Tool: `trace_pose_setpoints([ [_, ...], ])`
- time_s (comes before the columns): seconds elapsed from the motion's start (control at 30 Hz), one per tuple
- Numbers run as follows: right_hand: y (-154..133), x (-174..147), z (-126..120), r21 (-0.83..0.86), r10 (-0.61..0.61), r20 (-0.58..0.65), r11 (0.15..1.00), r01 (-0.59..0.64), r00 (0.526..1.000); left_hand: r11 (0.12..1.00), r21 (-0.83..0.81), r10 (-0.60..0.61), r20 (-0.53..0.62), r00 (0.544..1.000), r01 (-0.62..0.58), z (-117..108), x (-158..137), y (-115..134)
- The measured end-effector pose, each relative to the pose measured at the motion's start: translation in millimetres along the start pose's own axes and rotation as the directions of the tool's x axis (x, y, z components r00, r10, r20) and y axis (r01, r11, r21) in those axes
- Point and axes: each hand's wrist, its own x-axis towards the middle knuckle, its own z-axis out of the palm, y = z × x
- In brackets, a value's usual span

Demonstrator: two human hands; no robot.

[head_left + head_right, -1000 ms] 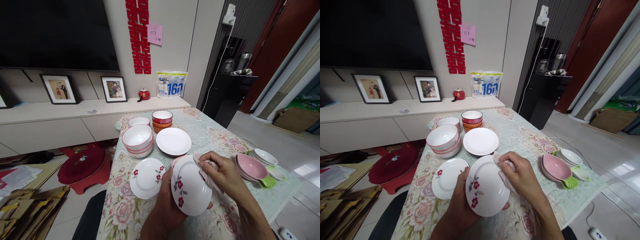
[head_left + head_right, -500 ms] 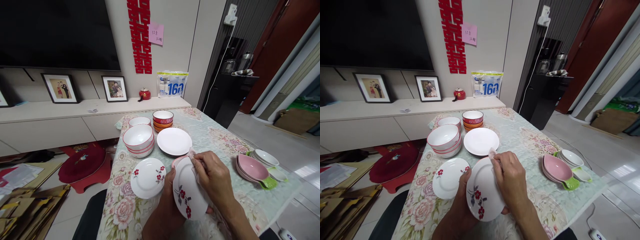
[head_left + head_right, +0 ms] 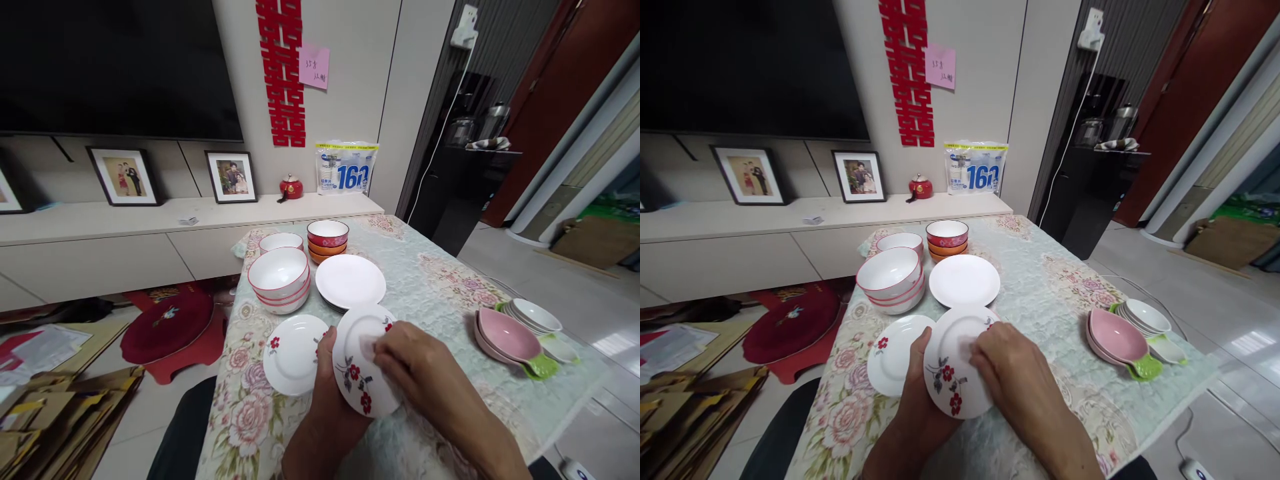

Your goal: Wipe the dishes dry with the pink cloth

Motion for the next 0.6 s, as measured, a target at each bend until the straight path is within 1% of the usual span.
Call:
trace_pose_setpoints([
  [0.07, 5.4, 3.8, 6.6, -0.058, 0.049, -0.176, 0.997, -0.060, 0.983, 1.000, -0.014, -0.014, 0.011, 1.000, 0.014, -1.0, 0.9, -2.4],
  [0.1, 5.6, 5.8, 10.5, -0.075, 0.045, -0.250, 0.995, -0.066, 0.967, 1.000, -0.022, -0.021, 0.017, 1.000, 0.021, -1.7, 1.3, -3.6],
  [0.13, 4.1, 7.5, 14.3, -0.083, 0.024, -0.300, 0.995, -0.051, 0.954, 0.999, -0.029, -0.025, 0.020, 0.999, 0.025, -2.3, 1.6, -4.4],
  [0.17, 1.1, 8.7, 17.4, -0.080, -0.008, -0.316, 0.997, -0.018, 0.949, 0.999, -0.034, -0.026, 0.019, 0.999, 0.027, -2.9, 1.9, -4.9],
  [0.2, -3.0, 9.3, 19.5, -0.064, -0.047, -0.297, 0.998, 0.029, 0.954, 0.999, -0.035, -0.034, 0.015, 0.999, 0.034, -3.3, 2.1, -4.8],
  [0.27, -11.2, 9.1, 20.7, 0.005, -0.119, -0.173, 0.993, 0.121, 0.978, 0.998, -0.021, -0.063, 0.011, 0.998, 0.063, -3.7, 2.0, -3.3],
  [0.3, -13.9, 8.4, 19.9, 0.047, -0.138, -0.103, 0.989, 0.144, 0.985, 0.998, -0.012, -0.064, 0.013, 0.998, 0.065, -3.6, 1.7, -2.1],
  [0.33, -15.0, 7.7, 18.5, 0.081, -0.140, -0.061, 0.986, 0.145, 0.988, 0.998, -0.003, -0.056, 0.019, 0.998, 0.056, -3.2, 1.2, -0.8],
  [0.37, -14.2, 7.0, 16.8, 0.099, -0.123, -0.057, 0.987, 0.129, 0.991, 0.999, 0.001, -0.039, 0.028, 0.999, 0.039, -2.8, 0.5, 0.4],
  [0.4, -11.4, 6.5, 15.0, 0.102, -0.088, -0.092, 0.990, 0.097, 0.992, 1.000, 0.003, -0.018, 0.041, 0.999, 0.017, -2.3, -0.3, 1.4],
  [0.43, -7.0, 6.3, 13.1, 0.094, -0.038, -0.159, 0.994, 0.053, 0.987, 1.000, 0.003, 0.004, 0.058, 0.998, -0.005, -2.1, -1.2, 2.1],
  [0.5, 4.7, 6.6, 9.5, 0.081, 0.083, -0.297, 0.995, -0.061, 0.951, 0.999, 0.011, 0.030, 0.100, 0.994, -0.031, -2.8, -2.9, 2.3],
  [0.53, 10.8, 7.1, 7.7, 0.089, 0.147, -0.325, 0.988, -0.124, 0.934, 0.999, 0.017, 0.034, 0.124, 0.992, -0.037, -3.7, -3.6, 2.0],
  [0.57, 16.3, 7.6, 5.8, 0.107, 0.203, -0.309, 0.978, -0.178, 0.929, 0.999, 0.022, 0.036, 0.144, 0.989, -0.039, -4.9, -4.1, 1.5],
  [0.6, 21.0, 8.3, 3.7, 0.132, 0.244, -0.262, 0.967, -0.216, 0.934, 0.999, 0.027, 0.030, 0.155, 0.988, -0.035, -6.2, -4.2, 0.8],
])
